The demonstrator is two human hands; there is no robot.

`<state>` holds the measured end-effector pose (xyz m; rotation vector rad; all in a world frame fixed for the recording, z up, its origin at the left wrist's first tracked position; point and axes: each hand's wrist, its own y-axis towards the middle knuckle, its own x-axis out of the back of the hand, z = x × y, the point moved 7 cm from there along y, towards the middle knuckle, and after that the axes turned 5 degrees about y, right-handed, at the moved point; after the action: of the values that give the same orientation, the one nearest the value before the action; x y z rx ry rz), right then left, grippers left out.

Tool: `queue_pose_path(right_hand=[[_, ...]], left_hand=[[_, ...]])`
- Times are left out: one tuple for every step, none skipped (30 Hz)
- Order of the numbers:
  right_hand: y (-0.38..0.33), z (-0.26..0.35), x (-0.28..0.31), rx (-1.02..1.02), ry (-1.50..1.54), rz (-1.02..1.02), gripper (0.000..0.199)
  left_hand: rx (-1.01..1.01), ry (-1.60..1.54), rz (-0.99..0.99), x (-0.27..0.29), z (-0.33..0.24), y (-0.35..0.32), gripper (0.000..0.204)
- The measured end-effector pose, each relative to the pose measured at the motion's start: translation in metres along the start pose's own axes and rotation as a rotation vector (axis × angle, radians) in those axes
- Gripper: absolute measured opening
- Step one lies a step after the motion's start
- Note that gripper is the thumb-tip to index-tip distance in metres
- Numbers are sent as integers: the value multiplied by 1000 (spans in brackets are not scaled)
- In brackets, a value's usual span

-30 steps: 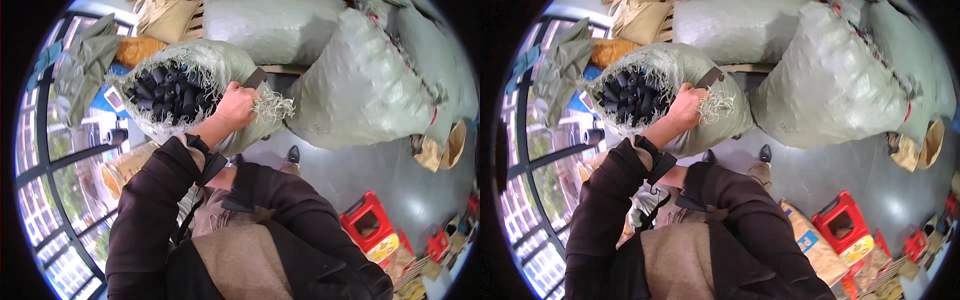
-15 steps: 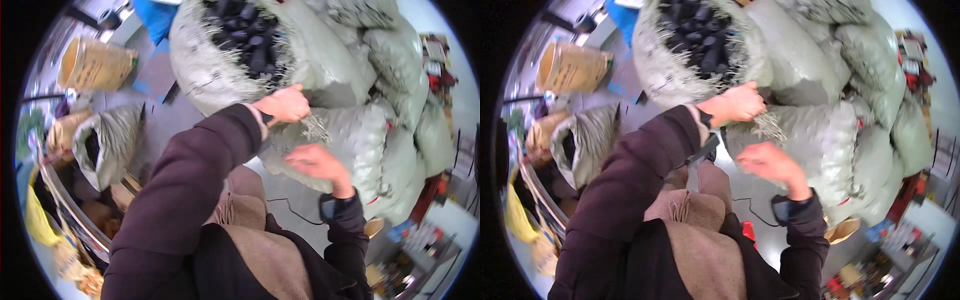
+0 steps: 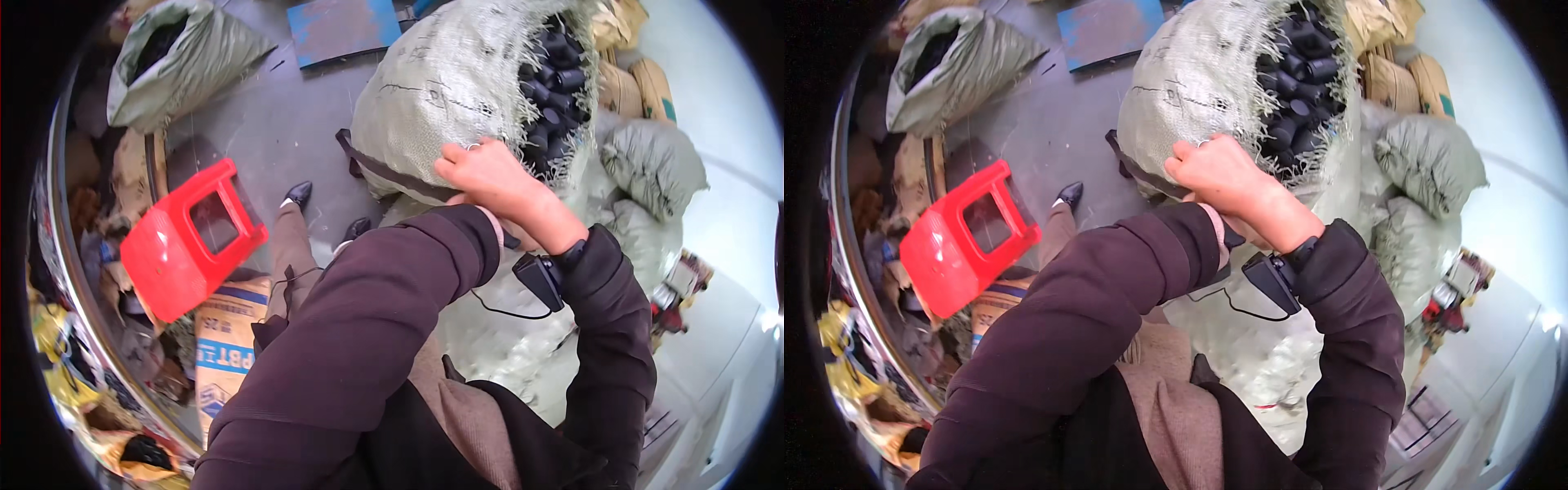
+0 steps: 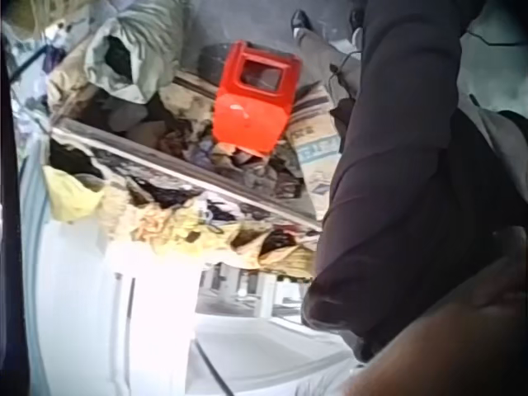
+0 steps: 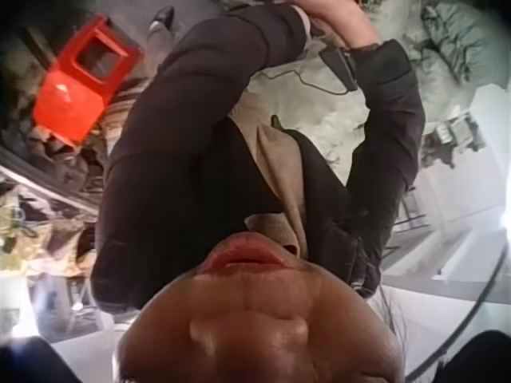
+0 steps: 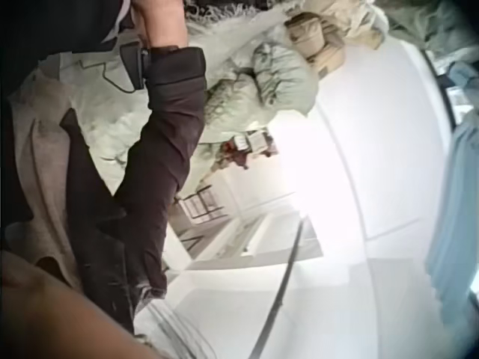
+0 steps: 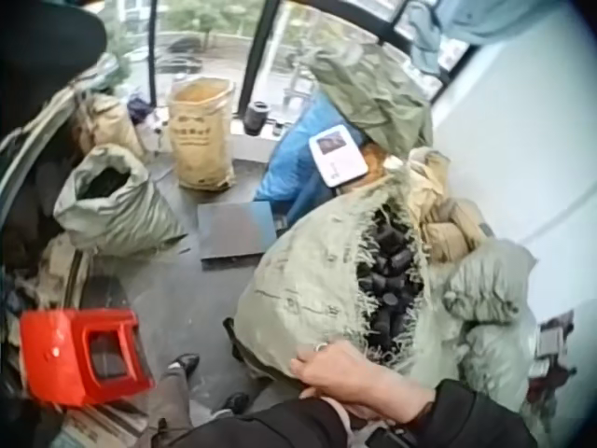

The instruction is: The recorder is securing and sealing large green industrial bags filled with black plastic components using manual straps.

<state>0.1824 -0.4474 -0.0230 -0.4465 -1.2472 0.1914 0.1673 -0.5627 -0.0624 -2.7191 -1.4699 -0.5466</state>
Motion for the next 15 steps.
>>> queue_pose_path(right_hand=[[4, 5, -3, 27, -18, 21, 32], [8, 8, -8, 42, -139, 52, 33], [10, 11, -13, 53, -260, 77, 35], [11, 14, -18, 87, -331, 83, 29], [12, 15, -21, 104, -346, 92, 29], [13, 19, -26, 164, -347, 129, 23], [14, 21, -32, 222, -346, 166, 17], [15, 21, -40, 287, -332, 185, 7], [16, 20, -41, 306, -342, 190, 7], [15, 22, -43, 345, -341, 197, 7], [15, 23, -44, 383, -338, 204, 7], [15, 23, -47, 399, -343, 208, 7], [16, 23, -42, 392, -307, 124, 9], [17, 23, -37, 385, -269, 39, 10], [18, 24, -38, 398, -270, 42, 10]], left_hand=[[2, 0, -16, -1, -2, 1, 20], [-2, -1, -28, -2, -4, 1, 20], [-9, -7, -35, -2, -6, 2, 20], [-15, -11, -44, -3, -9, 4, 20], [-19, -14, -51, -4, -11, 5, 20], [-18, -17, -65, -4, -10, 5, 20], [-21, -21, -79, -3, -11, 5, 20], [-20, -23, -87, -3, -11, 5, 20], [-20, -30, -95, -4, -11, 6, 20], [-19, -35, -105, -3, -10, 6, 21], [-20, -41, -115, -1, -10, 6, 21], [-23, -44, -122, -2, -10, 6, 21], [-20, -53, -129, -1, -10, 6, 21], [-19, -60, -137, 1, -10, 8, 21], [-15, -66, -144, 1, -10, 9, 21]])
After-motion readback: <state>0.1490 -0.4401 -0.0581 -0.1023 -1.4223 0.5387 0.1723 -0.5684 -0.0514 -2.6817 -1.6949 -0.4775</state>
